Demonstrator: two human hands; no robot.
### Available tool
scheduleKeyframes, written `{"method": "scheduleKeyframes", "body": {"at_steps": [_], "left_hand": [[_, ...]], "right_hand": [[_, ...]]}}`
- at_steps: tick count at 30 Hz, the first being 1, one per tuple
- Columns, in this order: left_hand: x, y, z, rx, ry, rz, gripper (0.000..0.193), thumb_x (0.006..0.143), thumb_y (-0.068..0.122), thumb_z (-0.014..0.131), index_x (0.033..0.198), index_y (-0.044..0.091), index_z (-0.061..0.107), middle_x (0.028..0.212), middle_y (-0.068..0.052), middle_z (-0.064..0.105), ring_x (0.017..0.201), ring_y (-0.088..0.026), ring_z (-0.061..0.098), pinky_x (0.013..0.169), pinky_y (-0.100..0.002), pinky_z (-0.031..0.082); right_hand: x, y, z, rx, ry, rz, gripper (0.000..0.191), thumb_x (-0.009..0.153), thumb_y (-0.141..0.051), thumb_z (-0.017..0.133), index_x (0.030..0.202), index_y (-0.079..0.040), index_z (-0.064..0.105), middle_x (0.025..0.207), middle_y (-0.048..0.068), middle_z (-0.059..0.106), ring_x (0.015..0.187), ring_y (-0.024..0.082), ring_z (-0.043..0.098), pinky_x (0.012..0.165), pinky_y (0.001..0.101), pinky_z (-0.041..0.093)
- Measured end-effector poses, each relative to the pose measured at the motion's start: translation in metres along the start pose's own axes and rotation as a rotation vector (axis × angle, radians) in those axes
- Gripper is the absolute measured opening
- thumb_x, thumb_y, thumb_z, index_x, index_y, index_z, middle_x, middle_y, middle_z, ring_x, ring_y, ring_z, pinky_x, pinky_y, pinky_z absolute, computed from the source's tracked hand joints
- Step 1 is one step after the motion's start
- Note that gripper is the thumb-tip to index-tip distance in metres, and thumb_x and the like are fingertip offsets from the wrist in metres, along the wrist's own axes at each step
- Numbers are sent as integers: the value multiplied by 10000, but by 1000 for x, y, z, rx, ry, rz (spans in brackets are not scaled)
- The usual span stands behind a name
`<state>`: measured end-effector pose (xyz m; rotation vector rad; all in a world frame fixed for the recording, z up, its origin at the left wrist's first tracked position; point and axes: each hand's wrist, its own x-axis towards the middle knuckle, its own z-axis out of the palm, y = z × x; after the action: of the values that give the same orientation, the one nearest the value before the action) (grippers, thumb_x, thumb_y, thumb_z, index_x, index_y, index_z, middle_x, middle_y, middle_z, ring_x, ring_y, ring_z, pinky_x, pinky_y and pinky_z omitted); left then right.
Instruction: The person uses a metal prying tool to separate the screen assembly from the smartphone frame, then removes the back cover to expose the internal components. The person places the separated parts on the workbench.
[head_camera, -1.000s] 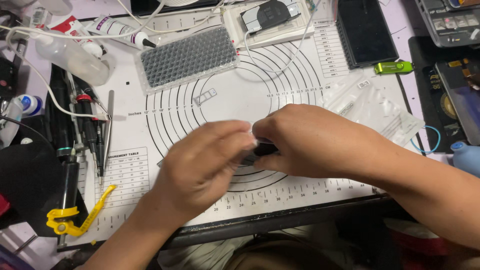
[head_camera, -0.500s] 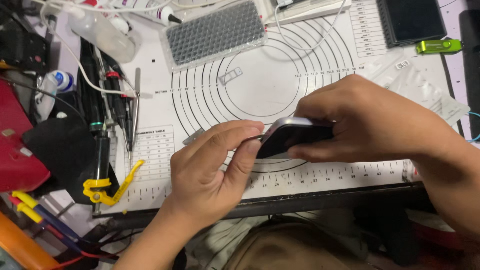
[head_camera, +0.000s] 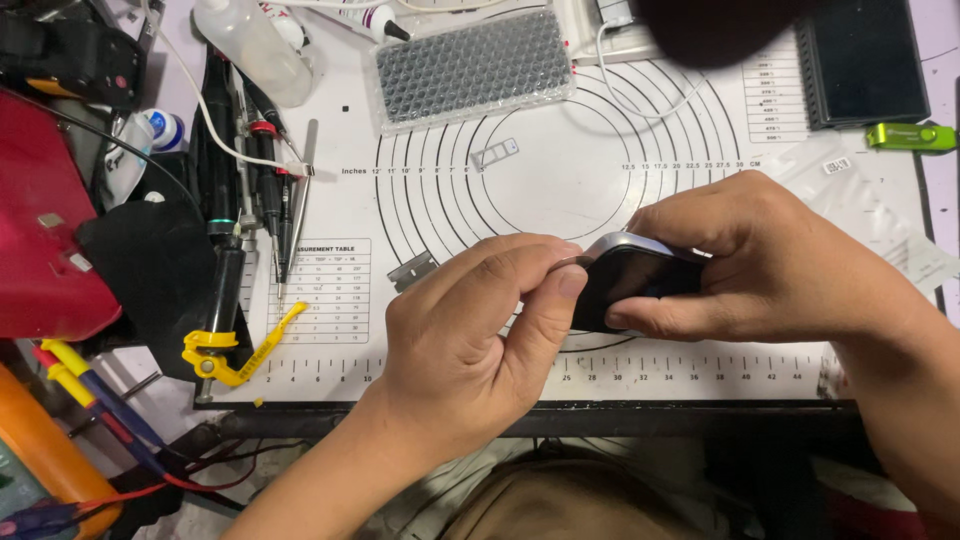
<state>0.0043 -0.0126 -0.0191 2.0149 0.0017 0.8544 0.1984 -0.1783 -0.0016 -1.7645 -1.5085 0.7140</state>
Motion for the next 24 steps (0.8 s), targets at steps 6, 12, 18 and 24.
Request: {"method": "scheduleKeyframes", "body": {"at_steps": [6, 12, 18, 24], "left_hand": [[5, -4, 5, 42, 9, 22, 122, 1049, 79, 715, 1151, 33, 666, 1075, -80, 753, 872, -147, 770, 753, -236, 631], [11, -9, 22, 373, 33, 333, 241, 943, 25, 707, 1094, -125, 595, 1024, -215, 670, 848, -295, 719, 749, -357, 615], [20, -3, 28, 496, 10, 304, 200, 1036, 25, 678, 1162, -100, 584, 1105, -199, 666, 929, -295, 722, 794, -350, 617], [38, 6, 6, 174, -132, 40, 82, 1004, 54, 707, 1024, 7, 643, 922, -75, 710, 740, -178, 712, 632, -296, 586]], "right_hand": [[5, -11, -1, 30, 47, 83, 177, 732, -165, 841, 800, -33, 745, 557, 9, 700, 480, 49, 589, 406, 224, 475], [9, -15, -1, -112, 128, 84, 255, 730, -187, 871, 718, -34, 668, 562, 19, 665, 466, 88, 574, 411, 267, 473], [6, -18, 0, -246, 211, 127, 350, 694, -204, 898, 636, -33, 598, 497, 62, 585, 407, 155, 516, 386, 333, 415], [0, -18, -1, -230, 239, 68, 337, 693, -205, 900, 662, -37, 609, 525, 49, 608, 430, 133, 546, 402, 307, 437]]}}
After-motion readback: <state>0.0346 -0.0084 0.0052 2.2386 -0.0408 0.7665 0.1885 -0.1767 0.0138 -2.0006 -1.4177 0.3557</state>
